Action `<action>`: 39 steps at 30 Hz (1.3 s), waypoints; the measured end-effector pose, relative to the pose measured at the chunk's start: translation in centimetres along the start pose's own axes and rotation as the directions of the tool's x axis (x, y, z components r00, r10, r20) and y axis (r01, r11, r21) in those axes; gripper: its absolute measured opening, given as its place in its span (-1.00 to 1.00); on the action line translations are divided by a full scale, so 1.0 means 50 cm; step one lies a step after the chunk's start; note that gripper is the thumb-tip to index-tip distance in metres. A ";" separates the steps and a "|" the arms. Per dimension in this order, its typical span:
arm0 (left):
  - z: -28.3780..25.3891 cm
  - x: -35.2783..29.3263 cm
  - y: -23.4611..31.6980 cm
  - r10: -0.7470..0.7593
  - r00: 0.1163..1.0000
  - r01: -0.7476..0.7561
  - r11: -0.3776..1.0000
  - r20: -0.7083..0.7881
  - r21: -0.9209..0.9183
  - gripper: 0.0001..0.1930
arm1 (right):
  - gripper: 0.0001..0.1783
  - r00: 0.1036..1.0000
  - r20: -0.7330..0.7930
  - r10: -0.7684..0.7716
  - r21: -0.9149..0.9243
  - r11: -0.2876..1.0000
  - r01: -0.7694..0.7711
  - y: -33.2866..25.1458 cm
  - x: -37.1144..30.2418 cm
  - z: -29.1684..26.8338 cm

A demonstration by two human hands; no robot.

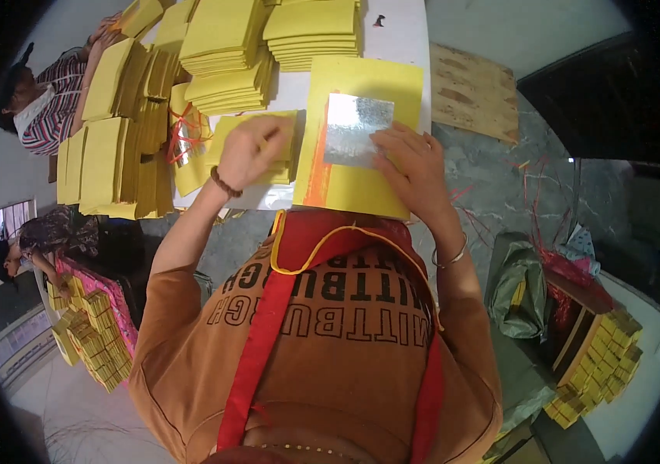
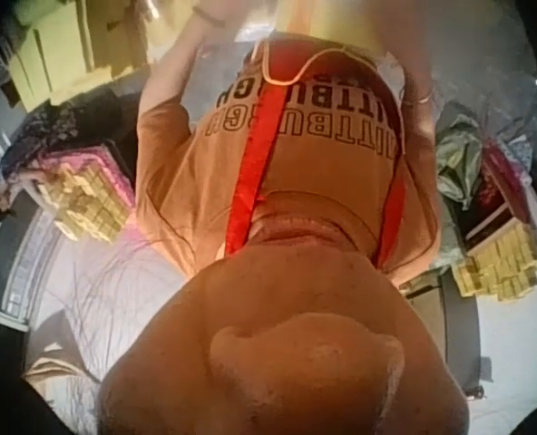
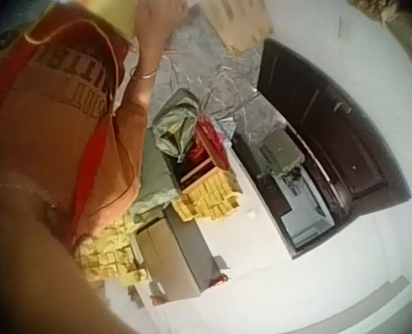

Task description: Folding sheets of yellow joss paper with silver leaf inserts and stacking them into bundles.

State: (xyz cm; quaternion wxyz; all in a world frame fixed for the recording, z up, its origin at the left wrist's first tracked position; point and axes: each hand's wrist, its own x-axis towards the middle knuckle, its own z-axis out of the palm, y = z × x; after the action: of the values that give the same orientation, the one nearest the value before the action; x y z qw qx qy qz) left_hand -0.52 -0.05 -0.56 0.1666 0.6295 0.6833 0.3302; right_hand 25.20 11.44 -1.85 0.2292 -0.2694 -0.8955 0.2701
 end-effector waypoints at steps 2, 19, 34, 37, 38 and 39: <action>0.023 -0.010 0.047 0.271 0.952 -0.282 0.957 0.144 0.062 -0.72 | -0.72 0.998 0.033 0.045 0.000 0.999 -0.045 0.007 -0.006 0.007; 0.030 0.041 0.048 0.250 0.798 -0.072 0.943 0.548 -0.325 -0.80 | -0.60 0.876 0.235 0.421 0.698 0.555 -0.453 0.035 -0.016 0.014; 0.040 0.092 0.017 0.071 0.660 0.358 0.845 0.748 -0.396 -0.80 | -0.31 0.907 0.208 0.367 0.665 0.627 -0.406 0.050 -0.008 0.006; 0.048 0.089 0.005 0.113 0.689 0.319 0.839 0.716 -0.440 -0.79 | -0.29 0.907 0.263 0.330 0.633 0.651 -0.420 0.053 -0.008 0.001; 0.050 0.088 0.001 0.134 0.709 0.290 0.839 0.692 -0.460 -0.77 | -0.29 0.907 0.262 0.330 0.633 0.650 -0.419 0.058 -0.011 0.003; 0.051 0.088 -0.001 0.134 0.710 0.288 0.840 0.691 -0.459 -0.77 | -0.38 0.933 0.239 0.268 0.721 0.595 -0.355 0.067 -0.019 0.008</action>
State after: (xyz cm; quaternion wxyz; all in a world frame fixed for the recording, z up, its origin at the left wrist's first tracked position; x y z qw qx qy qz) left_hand 0.43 4.85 -1.62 0.5956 0.6035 0.4745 0.2365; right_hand 26.89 13.09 -4.42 0.2217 -0.2876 -0.6515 0.6661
